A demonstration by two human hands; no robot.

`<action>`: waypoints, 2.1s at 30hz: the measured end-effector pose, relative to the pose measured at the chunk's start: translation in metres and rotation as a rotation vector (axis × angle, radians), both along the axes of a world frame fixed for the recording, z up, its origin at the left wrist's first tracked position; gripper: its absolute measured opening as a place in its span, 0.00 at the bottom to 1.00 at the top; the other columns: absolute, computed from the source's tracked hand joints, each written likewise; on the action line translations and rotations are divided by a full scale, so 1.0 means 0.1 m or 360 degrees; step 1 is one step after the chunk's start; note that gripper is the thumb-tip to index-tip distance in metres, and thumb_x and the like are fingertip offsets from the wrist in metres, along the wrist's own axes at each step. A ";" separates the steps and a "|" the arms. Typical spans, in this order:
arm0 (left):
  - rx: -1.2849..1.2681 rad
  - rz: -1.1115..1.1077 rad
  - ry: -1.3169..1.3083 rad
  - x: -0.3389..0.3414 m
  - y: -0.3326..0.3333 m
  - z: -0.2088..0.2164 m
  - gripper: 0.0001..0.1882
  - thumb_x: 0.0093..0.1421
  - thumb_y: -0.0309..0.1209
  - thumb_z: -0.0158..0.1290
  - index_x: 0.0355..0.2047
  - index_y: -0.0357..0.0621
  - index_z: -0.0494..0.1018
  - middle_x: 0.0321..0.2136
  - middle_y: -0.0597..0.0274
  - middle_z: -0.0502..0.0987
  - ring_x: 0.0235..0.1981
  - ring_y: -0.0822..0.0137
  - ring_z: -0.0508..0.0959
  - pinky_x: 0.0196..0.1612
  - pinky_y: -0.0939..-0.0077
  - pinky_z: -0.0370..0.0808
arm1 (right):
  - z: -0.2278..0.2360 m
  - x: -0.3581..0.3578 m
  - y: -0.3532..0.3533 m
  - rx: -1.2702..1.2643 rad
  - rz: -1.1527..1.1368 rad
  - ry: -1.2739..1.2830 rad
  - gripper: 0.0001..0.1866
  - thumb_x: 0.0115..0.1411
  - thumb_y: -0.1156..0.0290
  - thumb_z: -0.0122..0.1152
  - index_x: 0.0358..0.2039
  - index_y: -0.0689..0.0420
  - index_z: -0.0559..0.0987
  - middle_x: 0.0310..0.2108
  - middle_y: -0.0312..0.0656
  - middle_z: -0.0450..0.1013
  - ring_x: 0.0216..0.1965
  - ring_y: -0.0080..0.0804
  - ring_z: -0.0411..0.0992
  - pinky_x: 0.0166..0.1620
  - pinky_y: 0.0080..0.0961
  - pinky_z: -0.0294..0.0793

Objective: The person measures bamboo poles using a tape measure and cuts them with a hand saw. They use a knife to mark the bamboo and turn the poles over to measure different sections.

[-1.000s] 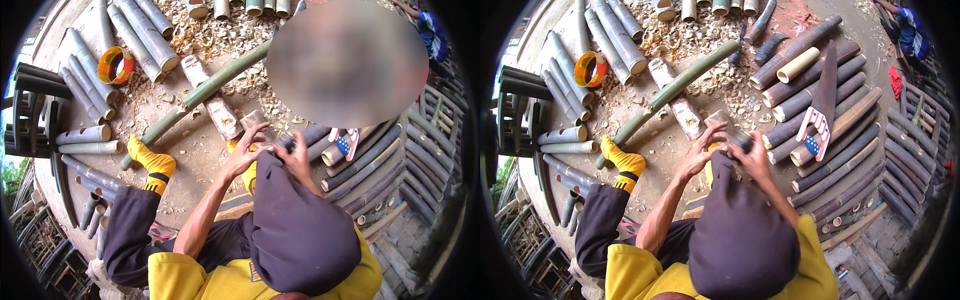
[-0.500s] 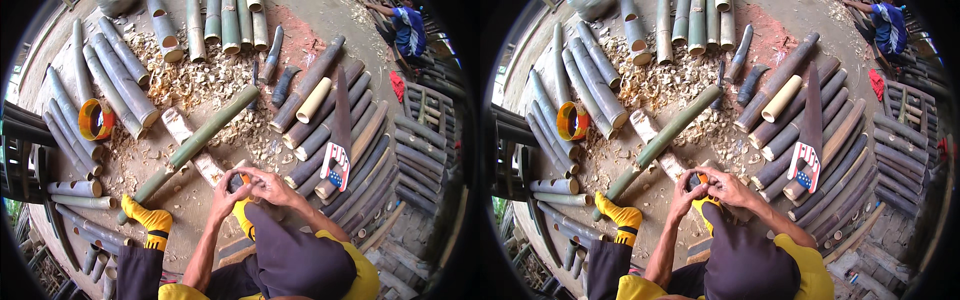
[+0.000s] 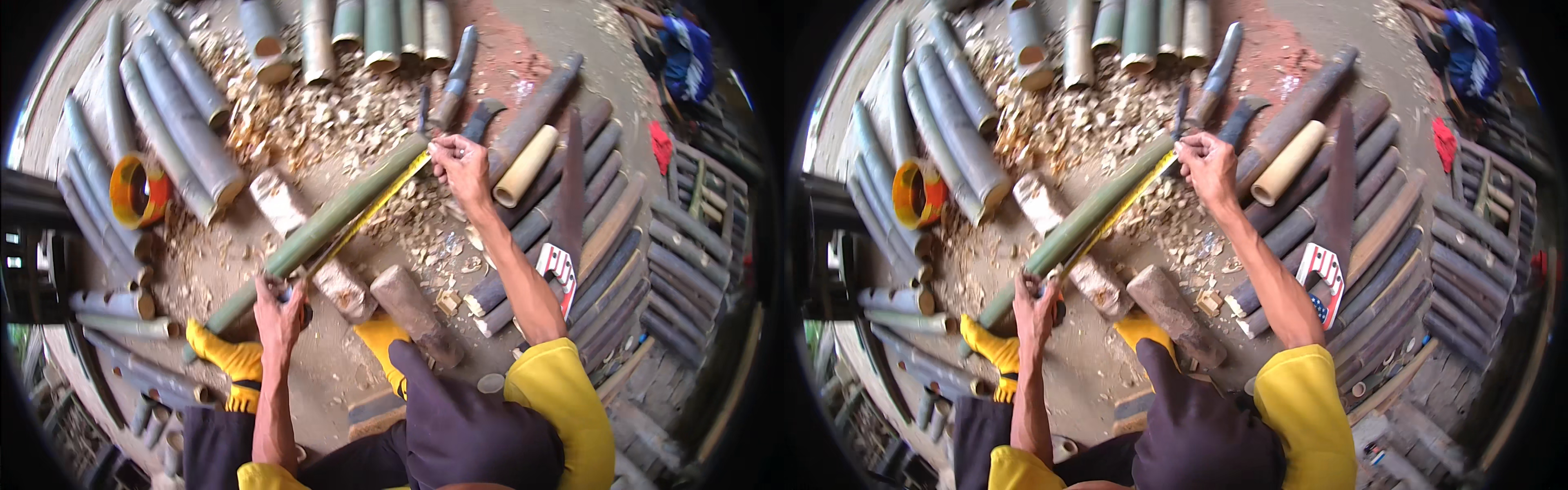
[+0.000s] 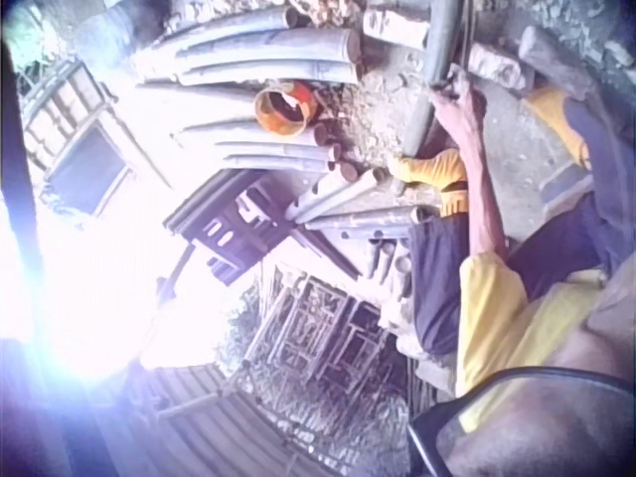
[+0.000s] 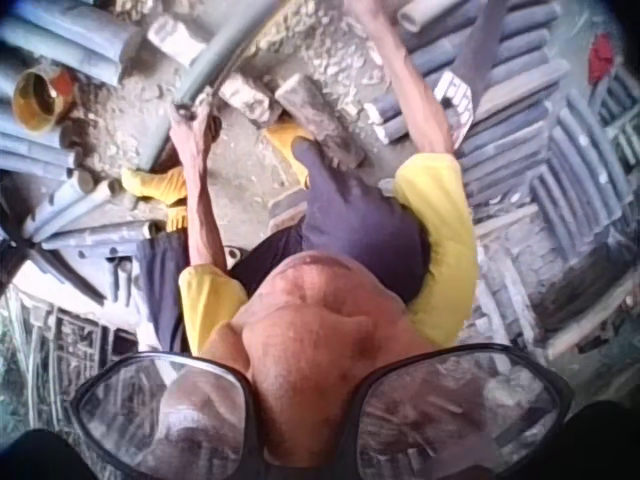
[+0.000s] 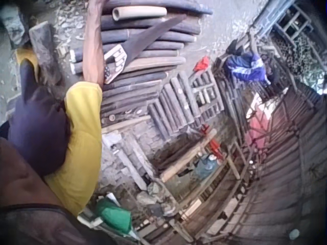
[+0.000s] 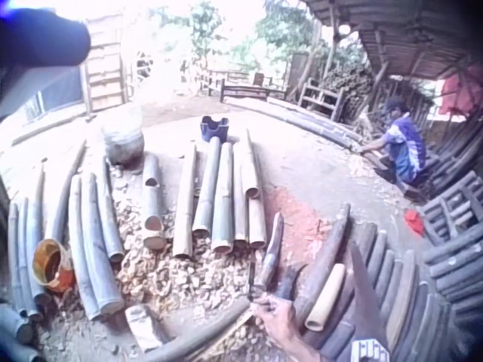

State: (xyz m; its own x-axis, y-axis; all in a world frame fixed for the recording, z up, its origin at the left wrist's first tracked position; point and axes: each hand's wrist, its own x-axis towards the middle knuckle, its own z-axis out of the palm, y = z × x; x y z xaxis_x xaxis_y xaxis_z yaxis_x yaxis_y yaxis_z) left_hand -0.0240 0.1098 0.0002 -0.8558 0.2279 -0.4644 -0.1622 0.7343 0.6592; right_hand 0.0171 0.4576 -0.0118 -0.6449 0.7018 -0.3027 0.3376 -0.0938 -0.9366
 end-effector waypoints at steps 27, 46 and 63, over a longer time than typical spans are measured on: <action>-0.0717 -0.0130 -0.0021 -0.30 0.20 0.13 0.26 0.53 0.51 0.53 0.46 0.48 0.69 0.33 0.40 0.76 0.38 0.42 0.76 0.40 0.52 0.72 | 0.18 0.26 0.84 -0.0222 -0.0394 0.0372 0.05 0.52 0.76 0.52 0.30 0.61 0.67 0.21 0.45 0.69 0.21 0.34 0.70 0.27 0.29 0.75; -0.0675 -0.0140 -0.0073 -0.34 0.31 0.16 0.26 0.53 0.49 0.54 0.47 0.49 0.68 0.32 0.40 0.77 0.37 0.40 0.76 0.40 0.51 0.73 | 0.50 -0.27 -0.69 0.1356 0.1908 -0.0117 0.13 0.59 0.64 0.56 0.32 0.61 0.68 0.18 0.53 0.70 0.23 0.53 0.71 0.26 0.44 0.68; -0.0636 -0.0146 -0.0149 -0.39 0.31 0.17 0.24 0.53 0.47 0.53 0.45 0.48 0.68 0.32 0.41 0.77 0.38 0.41 0.76 0.40 0.51 0.72 | 0.42 -0.33 -0.70 0.1446 0.2020 -0.0203 0.15 0.58 0.60 0.55 0.31 0.60 0.68 0.19 0.51 0.72 0.24 0.50 0.73 0.28 0.43 0.72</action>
State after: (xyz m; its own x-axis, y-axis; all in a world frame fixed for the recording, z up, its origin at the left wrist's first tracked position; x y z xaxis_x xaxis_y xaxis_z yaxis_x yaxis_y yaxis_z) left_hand -0.0626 0.1406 0.0169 -0.7901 0.0872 -0.6068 -0.1299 0.9435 0.3047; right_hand -0.0163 0.3878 0.0301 -0.9377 -0.2892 -0.1925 -0.1672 0.8614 -0.4796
